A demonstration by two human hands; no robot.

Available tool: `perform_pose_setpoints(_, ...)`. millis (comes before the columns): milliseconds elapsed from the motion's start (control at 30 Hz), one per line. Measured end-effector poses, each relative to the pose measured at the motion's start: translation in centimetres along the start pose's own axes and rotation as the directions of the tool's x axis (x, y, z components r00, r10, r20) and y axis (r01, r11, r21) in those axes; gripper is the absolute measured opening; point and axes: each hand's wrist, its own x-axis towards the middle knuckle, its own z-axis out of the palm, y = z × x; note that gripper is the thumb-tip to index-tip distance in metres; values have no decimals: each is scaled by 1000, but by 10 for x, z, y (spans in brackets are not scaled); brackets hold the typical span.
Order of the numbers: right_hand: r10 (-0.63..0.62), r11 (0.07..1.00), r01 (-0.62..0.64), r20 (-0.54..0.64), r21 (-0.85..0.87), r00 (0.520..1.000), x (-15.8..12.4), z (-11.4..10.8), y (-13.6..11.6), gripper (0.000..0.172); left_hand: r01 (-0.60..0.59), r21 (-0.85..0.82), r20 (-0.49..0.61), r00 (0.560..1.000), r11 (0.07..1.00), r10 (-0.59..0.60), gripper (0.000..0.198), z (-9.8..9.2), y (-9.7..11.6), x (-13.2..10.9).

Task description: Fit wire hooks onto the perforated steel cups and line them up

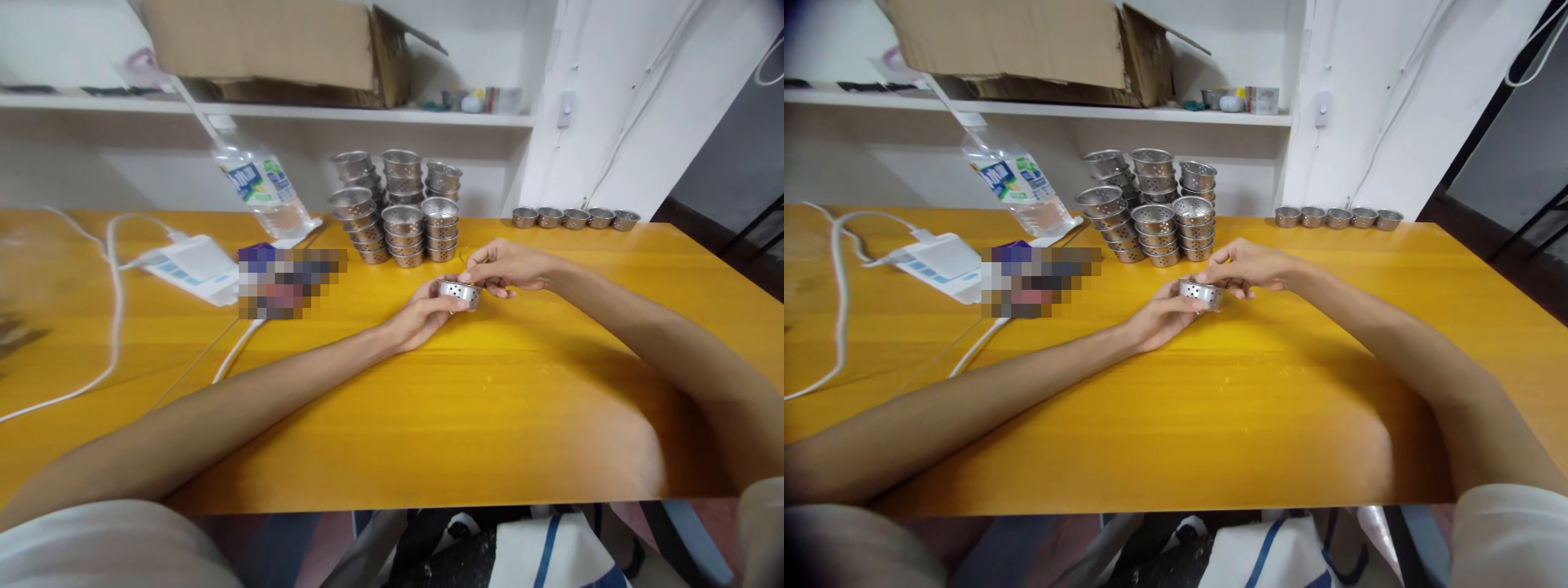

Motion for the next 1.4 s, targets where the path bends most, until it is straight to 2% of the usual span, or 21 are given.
perform_pose_setpoints(100, -11, 1000, 10, -27, -18, 1000, 0, 6, 0, 53, -5, -6, -31, 1000, 1000, 5, 46, -5, -3, 1)
perform_pose_setpoints(233, -28, 999, 26, -40, -32, 999, 1, 10, 0, 52, -2, 26, -17, 1000, 1000, 3, 48, -10, -6, 3)
perform_pose_setpoints(433, -39, 998, 37, -35, -45, 999, 3, 10, 3, 53, 0, 23, -14, 1000, 1000, 1, 46, -9, -6, 3)
perform_pose_setpoints(633, -41, 997, 42, 8, -64, 999, 2, 9, 5, 52, 2, 36, -28, 1000, 999, -1, 53, -6, -4, 1)
perform_pose_setpoints(833, -12, 1000, 12, 71, -10, 997, -1, -1, 2, 52, -35, 59, -9, 999, 998, 35, 50, -3, -3, -1)
perform_pose_setpoints(900, 18, 1000, -18, 35, -8, 999, -2, -6, -1, 45, -67, 75, 9, 998, 995, 66, 49, -1, -3, -2)
perform_pose_setpoints(1000, 65, 996, -71, -108, -53, 992, -2, -8, -4, 26, -85, 97, -16, 996, 992, 87, 56, 2, -2, -4)
perform_pose_setpoints(1033, 87, 992, -100, -156, -71, 984, -2, -7, -4, 27, -83, 103, -41, 995, 991, 88, 61, 2, -2, -4)
perform_pose_setpoints(1100, 155, 980, -180, -233, -87, 960, 0, 0, -2, 40, -89, 127, -81, 992, 988, 100, 70, 2, -2, -5)
perform_pose_setpoints(1200, 250, 960, -275, -270, -58, 930, 3, 13, 5, 54, -115, 166, -79, 988, 979, 129, 78, 1, -4, -4)
perform_pose_setpoints(1300, 250, 962, -268, -233, -49, 940, 6, 13, 10, 49, -130, 204, -72, 987, 970, 147, 78, 0, -8, -1)
perform_pose_setpoints(1400, 210, 966, -246, -317, -77, 925, 9, -12, 12, 32, -147, 188, -80, 983, 971, 165, 79, -1, -11, 1)
